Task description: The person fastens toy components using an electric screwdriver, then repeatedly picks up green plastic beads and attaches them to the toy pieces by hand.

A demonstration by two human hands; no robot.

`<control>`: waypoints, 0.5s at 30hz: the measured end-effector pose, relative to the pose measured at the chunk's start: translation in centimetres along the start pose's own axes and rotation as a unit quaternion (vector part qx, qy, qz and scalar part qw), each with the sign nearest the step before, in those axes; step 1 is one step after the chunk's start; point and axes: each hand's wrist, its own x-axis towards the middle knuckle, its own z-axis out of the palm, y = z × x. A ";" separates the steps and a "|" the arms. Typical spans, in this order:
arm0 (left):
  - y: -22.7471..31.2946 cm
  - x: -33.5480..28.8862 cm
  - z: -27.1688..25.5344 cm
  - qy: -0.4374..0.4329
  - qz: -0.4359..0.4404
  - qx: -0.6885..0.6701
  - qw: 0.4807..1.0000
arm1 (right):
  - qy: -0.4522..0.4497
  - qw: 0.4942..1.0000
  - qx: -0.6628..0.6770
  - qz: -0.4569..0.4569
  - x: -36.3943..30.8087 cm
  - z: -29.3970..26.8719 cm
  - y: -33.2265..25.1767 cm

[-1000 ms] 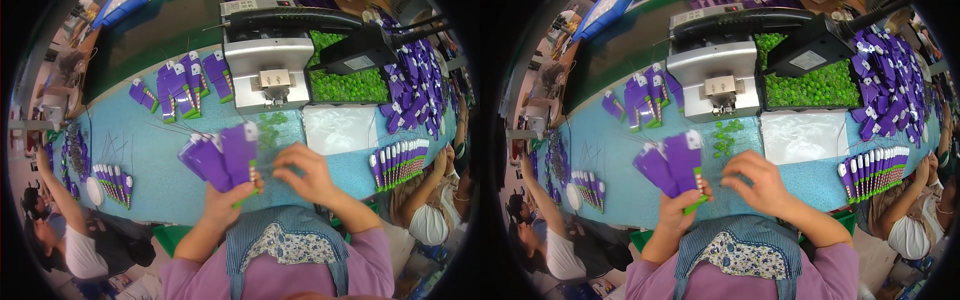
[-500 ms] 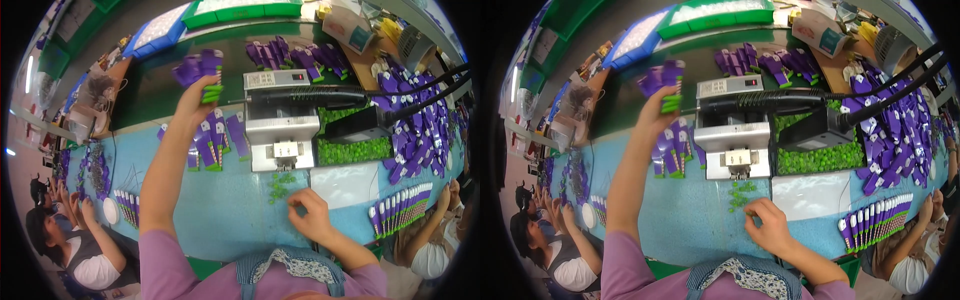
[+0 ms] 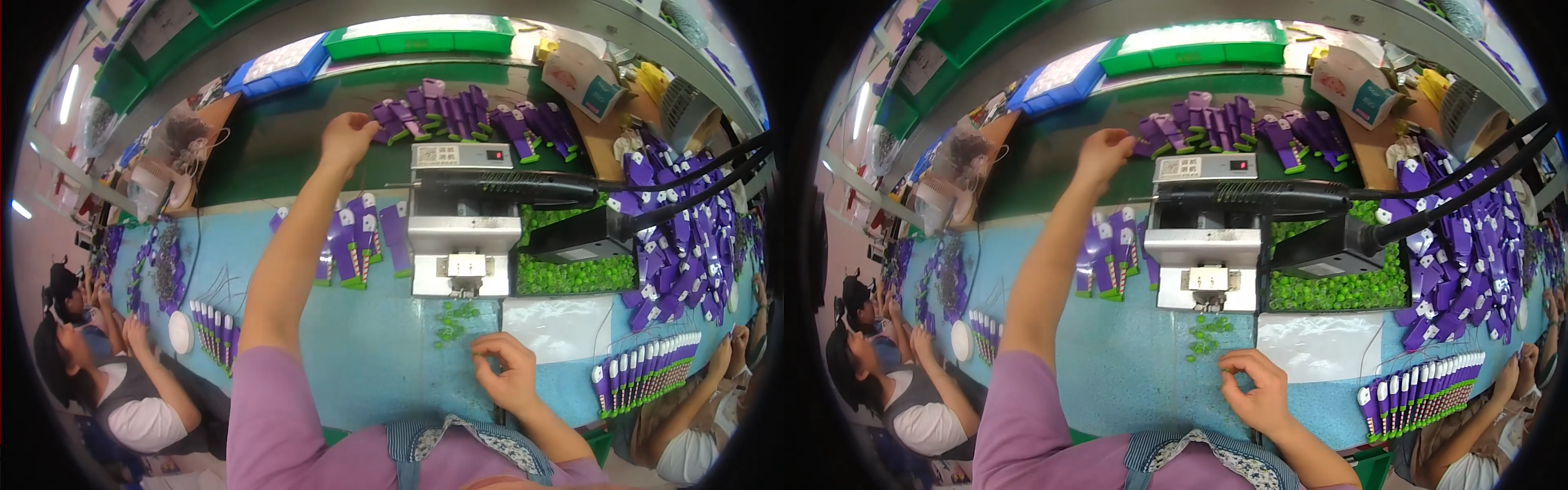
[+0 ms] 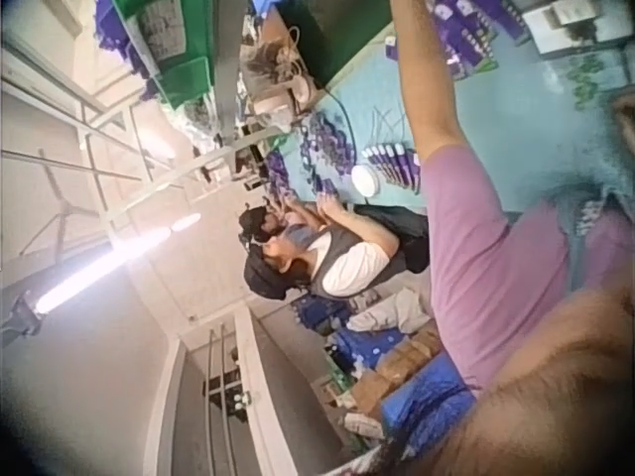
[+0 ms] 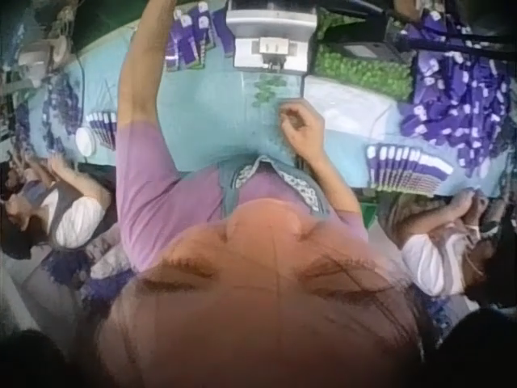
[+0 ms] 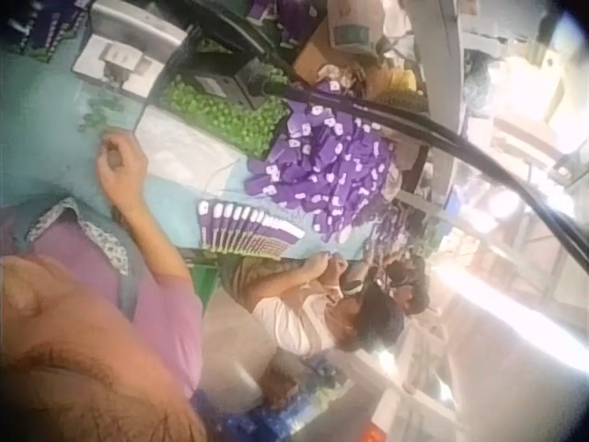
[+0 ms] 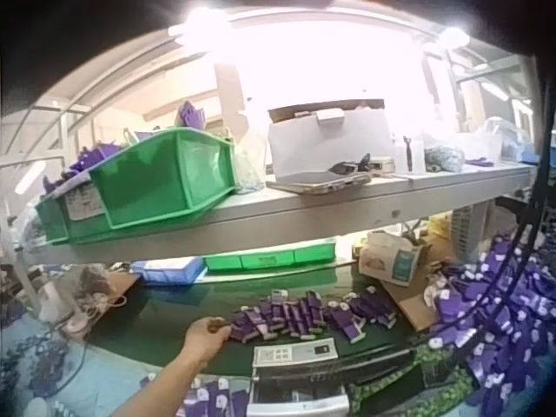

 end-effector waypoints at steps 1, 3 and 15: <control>2.0 -3.0 -2.1 -0.043 0.001 -0.046 0.998 | 0.006 1.000 -0.017 -0.017 0.2 -0.3 0.2; 2.7 -7.9 -7.7 0.018 0.080 0.083 0.993 | 0.000 1.000 -0.019 -0.016 0.2 -0.3 -0.3; -6.9 -16.4 -12.3 0.132 -0.124 0.312 0.933 | -0.032 0.999 -0.008 -0.037 -0.6 0.9 -1.3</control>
